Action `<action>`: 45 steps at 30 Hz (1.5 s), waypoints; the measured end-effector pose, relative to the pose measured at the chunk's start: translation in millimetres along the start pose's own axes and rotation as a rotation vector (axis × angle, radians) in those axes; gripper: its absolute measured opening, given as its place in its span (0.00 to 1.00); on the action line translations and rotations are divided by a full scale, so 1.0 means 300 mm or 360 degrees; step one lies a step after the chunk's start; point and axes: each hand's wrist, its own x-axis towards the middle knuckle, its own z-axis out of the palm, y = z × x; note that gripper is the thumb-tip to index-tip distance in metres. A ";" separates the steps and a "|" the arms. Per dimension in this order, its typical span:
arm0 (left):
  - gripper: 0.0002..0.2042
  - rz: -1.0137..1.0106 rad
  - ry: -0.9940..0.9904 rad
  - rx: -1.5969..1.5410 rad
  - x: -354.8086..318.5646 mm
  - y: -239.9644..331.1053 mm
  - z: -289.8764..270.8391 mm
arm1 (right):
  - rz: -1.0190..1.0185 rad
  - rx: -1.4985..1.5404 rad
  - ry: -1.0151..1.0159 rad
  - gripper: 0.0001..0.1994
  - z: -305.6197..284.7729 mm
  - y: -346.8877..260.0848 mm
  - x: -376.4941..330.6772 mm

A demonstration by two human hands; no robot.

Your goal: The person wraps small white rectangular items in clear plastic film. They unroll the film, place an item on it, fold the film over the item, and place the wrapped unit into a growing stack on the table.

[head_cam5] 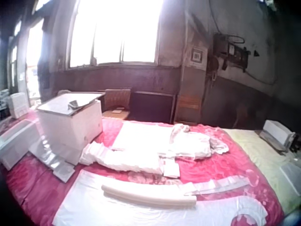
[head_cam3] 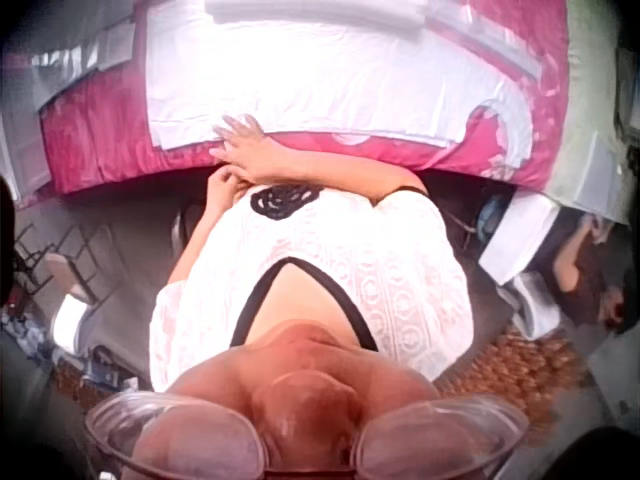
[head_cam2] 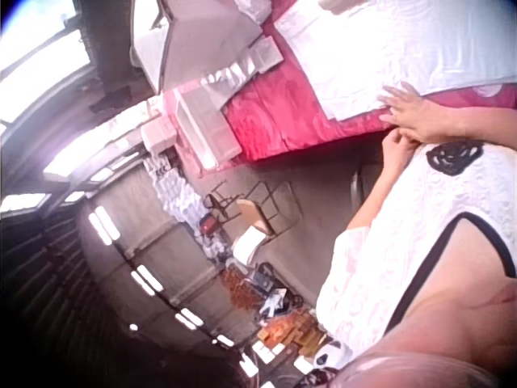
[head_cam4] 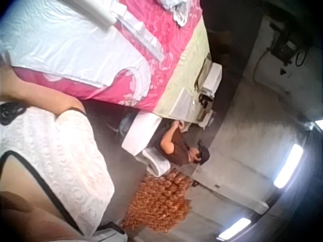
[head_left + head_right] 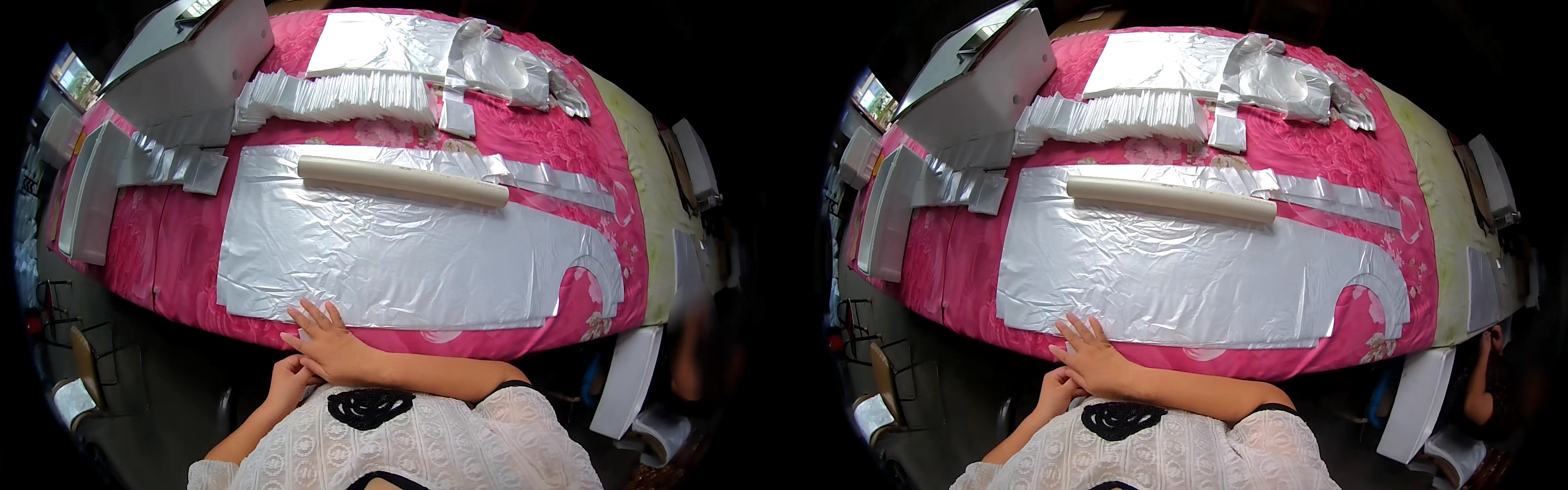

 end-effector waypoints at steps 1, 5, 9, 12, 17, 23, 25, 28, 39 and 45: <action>0.05 0.0167 0.0052 0.0369 -0.007 0.028 0.008 | -0.0097 -0.0162 0.0064 0.18 -0.027 0.012 -0.002; 0.06 0.0729 0.0093 0.1131 -0.017 0.177 0.054 | -0.0219 -0.0319 0.0005 0.05 -0.183 0.092 -0.032; 0.11 0.1004 0.0097 0.0917 0.022 0.217 0.060 | 0.0036 -0.0069 0.0237 0.04 -0.445 0.229 -0.041; 0.13 0.0944 0.0114 0.0779 0.030 0.199 0.044 | 0.0481 -0.0161 0.0876 0.05 -0.656 0.387 -0.001; 0.12 0.0906 0.0051 0.0775 0.036 0.188 0.061 | 0.1144 0.0462 0.1635 0.10 -0.941 0.851 0.022; 0.13 0.0998 0.0089 0.0945 0.038 0.172 0.043 | 0.1783 -0.0466 0.1258 0.17 -0.974 0.973 0.065; 0.13 0.0959 0.0098 0.0921 0.035 0.174 0.041 | 0.1776 -0.0748 0.1283 0.20 -0.965 0.946 0.067; 0.13 0.0873 0.0095 0.0857 0.041 0.193 0.047 | 0.1478 -0.0831 0.1358 0.21 -0.976 0.868 0.020; 0.17 0.1469 -0.0251 0.1446 0.192 0.339 0.226 | 0.0932 -0.0727 0.0510 0.28 -0.615 0.338 -0.350; 0.36 0.1624 -0.0261 0.1585 0.330 0.303 0.440 | 0.0991 -0.0293 0.0665 0.27 -0.402 0.126 -0.425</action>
